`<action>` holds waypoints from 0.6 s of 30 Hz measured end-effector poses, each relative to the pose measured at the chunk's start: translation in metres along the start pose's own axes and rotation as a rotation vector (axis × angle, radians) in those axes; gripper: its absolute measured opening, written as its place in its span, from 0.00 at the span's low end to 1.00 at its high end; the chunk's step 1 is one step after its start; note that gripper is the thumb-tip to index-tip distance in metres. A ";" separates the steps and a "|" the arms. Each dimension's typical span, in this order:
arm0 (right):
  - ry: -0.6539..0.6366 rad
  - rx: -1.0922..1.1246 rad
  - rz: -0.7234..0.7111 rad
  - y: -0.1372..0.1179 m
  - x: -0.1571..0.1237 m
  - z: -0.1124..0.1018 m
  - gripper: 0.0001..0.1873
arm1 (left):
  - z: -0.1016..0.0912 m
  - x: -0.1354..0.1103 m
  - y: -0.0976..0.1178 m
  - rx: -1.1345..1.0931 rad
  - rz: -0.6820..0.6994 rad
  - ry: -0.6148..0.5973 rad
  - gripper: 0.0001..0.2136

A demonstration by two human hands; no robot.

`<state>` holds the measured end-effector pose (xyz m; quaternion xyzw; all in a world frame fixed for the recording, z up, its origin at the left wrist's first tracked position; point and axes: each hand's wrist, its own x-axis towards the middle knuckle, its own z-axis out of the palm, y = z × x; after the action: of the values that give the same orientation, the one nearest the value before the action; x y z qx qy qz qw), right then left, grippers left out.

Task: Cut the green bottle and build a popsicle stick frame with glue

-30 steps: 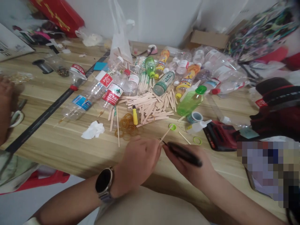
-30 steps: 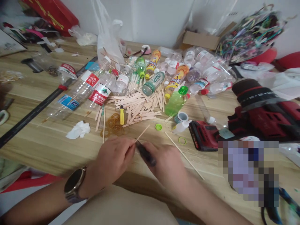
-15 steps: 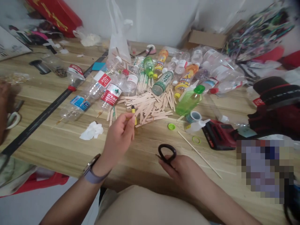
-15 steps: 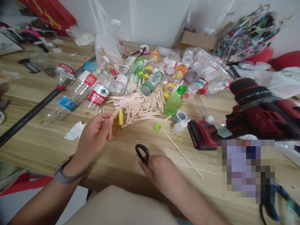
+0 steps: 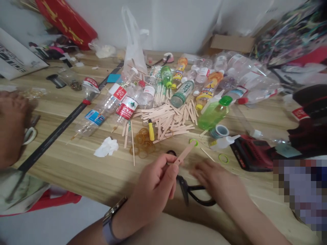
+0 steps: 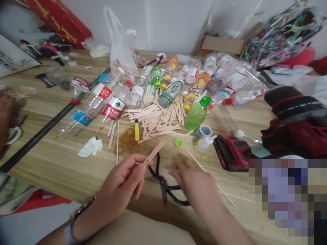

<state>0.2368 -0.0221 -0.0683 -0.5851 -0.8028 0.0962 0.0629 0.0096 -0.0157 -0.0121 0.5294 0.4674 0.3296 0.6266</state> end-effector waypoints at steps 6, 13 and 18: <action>0.075 -0.233 0.352 0.054 -0.033 0.004 0.16 | 0.000 0.000 0.000 0.006 -0.051 -0.025 0.16; -0.102 -0.289 0.476 0.044 -0.031 -0.002 0.13 | 0.003 0.002 -0.005 0.030 -0.076 -0.040 0.17; -0.004 -0.210 0.342 0.041 -0.042 0.004 0.16 | 0.003 0.000 -0.006 0.053 -0.070 -0.018 0.17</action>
<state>0.2870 -0.0502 -0.0810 -0.7161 -0.6975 0.0223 -0.0171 0.0119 -0.0184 -0.0182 0.5320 0.4884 0.2902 0.6279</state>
